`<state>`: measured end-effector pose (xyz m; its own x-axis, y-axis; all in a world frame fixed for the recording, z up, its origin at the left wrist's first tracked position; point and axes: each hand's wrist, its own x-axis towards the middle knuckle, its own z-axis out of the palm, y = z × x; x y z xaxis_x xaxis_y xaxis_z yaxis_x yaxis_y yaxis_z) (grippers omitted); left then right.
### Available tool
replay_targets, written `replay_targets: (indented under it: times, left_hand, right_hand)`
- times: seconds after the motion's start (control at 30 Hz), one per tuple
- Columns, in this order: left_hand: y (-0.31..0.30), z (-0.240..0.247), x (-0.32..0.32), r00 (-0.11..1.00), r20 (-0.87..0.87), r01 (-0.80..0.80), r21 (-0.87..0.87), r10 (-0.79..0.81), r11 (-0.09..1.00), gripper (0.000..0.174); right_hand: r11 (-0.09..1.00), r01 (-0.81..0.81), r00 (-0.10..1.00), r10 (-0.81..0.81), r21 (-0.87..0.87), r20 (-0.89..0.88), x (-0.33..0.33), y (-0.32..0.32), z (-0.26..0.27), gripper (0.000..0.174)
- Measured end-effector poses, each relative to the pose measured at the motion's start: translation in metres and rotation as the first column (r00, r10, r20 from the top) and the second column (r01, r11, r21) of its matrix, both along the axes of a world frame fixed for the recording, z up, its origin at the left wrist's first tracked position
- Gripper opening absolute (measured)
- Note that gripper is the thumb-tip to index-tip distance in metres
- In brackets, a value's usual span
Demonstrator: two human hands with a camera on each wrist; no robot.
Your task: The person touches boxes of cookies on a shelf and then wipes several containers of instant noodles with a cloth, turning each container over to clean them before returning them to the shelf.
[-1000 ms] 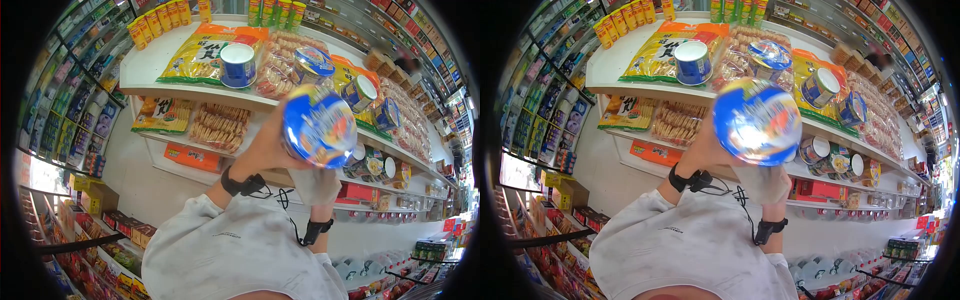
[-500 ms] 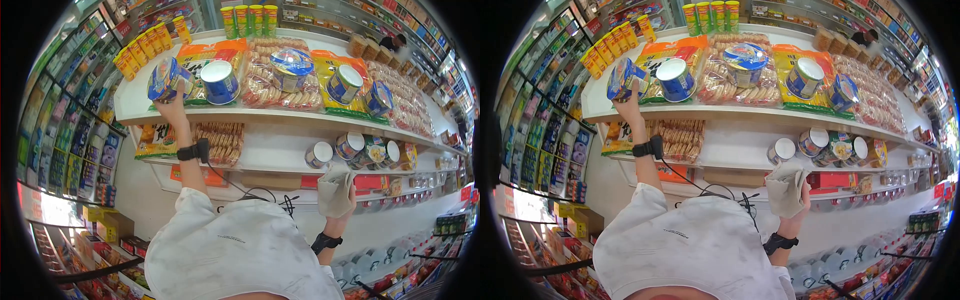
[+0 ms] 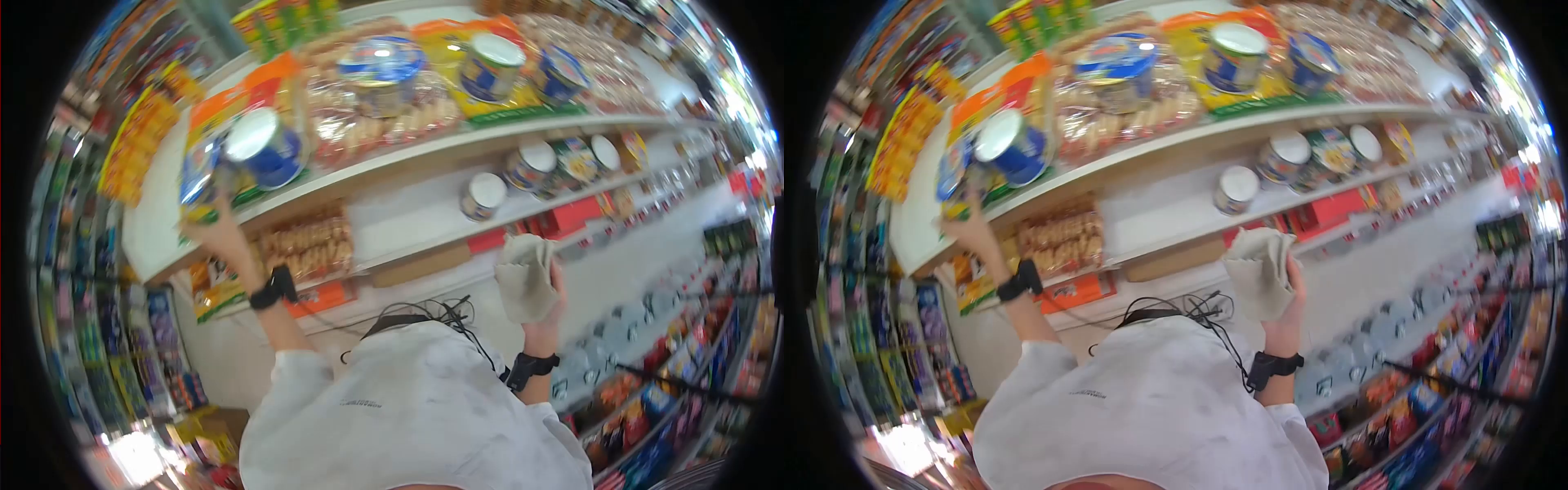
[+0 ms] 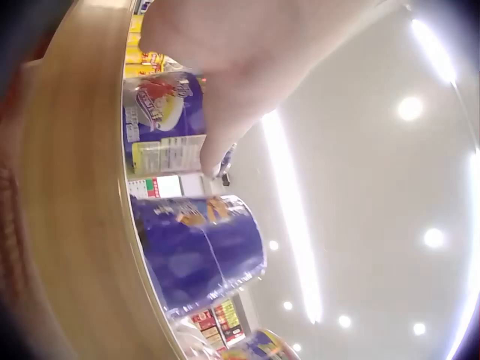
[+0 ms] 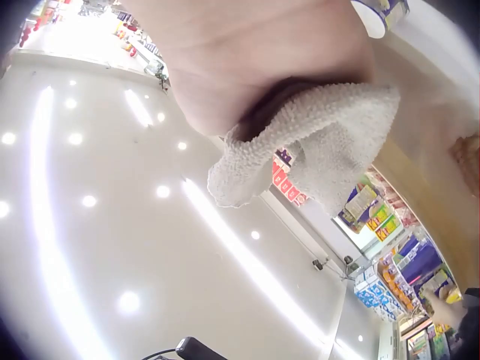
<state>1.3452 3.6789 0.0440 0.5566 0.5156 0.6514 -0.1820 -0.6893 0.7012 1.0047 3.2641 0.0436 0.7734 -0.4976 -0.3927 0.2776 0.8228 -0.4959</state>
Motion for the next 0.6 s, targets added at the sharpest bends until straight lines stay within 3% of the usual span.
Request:
replay_targets:
  times: [0.03, 0.07, 0.1, 0.17, 0.2, 0.23, 0.3, 0.37, 0.43, 0.53, 0.6]
  left_hand:
    - [-0.027, 0.013, -0.022, 0.96, 0.267, 0.114, -0.078, -0.089, 0.99, 0.081]
    - [-0.05, 0.027, -0.044, 0.92, 0.381, 0.162, -0.169, -0.087, 0.972, 0.049]
    - [-0.06, 0.031, -0.064, 0.944, 0.302, 0.215, -0.255, -0.134, 0.943, 0.029]
    - [-0.104, 0.037, -0.098, 0.929, 0.169, 0.367, -0.311, -0.329, 0.876, 0.025]
    - [-0.13, 0.033, -0.109, 0.858, 0.072, 0.502, -0.324, -0.508, 0.802, 0.025]
    - [-0.153, 0.024, -0.118, 0.748, -0.023, 0.616, -0.346, -0.663, 0.707, 0.026]
    - [-0.188, 0.0, -0.126, 0.306, -0.206, 0.792, -0.487, -0.93, 0.368, 0.029]
    - [-0.23, -0.029, -0.127, -0.041, -0.237, 0.8, -0.59, -0.971, 0.11, 0.031]
    - [-0.268, -0.078, -0.114, -0.236, -0.253, 0.781, -0.624, -0.938, -0.028, 0.033]
    - [-0.331, -0.146, -0.102, -0.079, -0.309, 0.751, -0.644, -0.948, 0.148, 0.045]
    - [-0.369, -0.181, -0.104, 0.143, -0.47, 0.843, -0.404, -0.871, 0.356, 0.07]
  right_hand:
    - [0.999, 0.025, 0.999, -0.025, 0.025, 0.019, -0.003, -0.003, -0.002, 0.042]
    - [0.998, 0.043, 0.998, -0.045, 0.055, 0.033, -0.011, -0.004, -0.006, 0.043]
    - [0.995, 0.052, 0.997, -0.056, 0.086, 0.049, -0.017, -0.005, -0.008, 0.044]
    - [0.994, 0.103, 0.994, -0.101, 0.035, -0.032, -0.028, -0.007, -0.007, 0.043]
    - [0.993, 0.111, 0.993, -0.11, 0.033, -0.035, -0.033, -0.011, -0.011, 0.043]
    - [0.993, 0.116, 0.993, -0.114, 0.034, -0.036, -0.038, -0.014, -0.014, 0.042]
    - [0.992, 0.116, 0.993, -0.115, 0.048, -0.03, -0.043, -0.018, -0.014, 0.042]
    - [0.991, 0.12, 0.993, -0.119, 0.061, -0.019, -0.047, -0.026, -0.013, 0.041]
    - [0.989, 0.126, 0.992, -0.125, 0.077, -0.015, -0.054, -0.039, -0.012, 0.04]
    - [0.985, 0.13, 0.99, -0.135, 0.113, 0.041, -0.071, -0.068, -0.016, 0.04]
    - [0.983, 0.14, 0.983, -0.153, 0.115, 0.106, -0.085, -0.089, -0.013, 0.04]
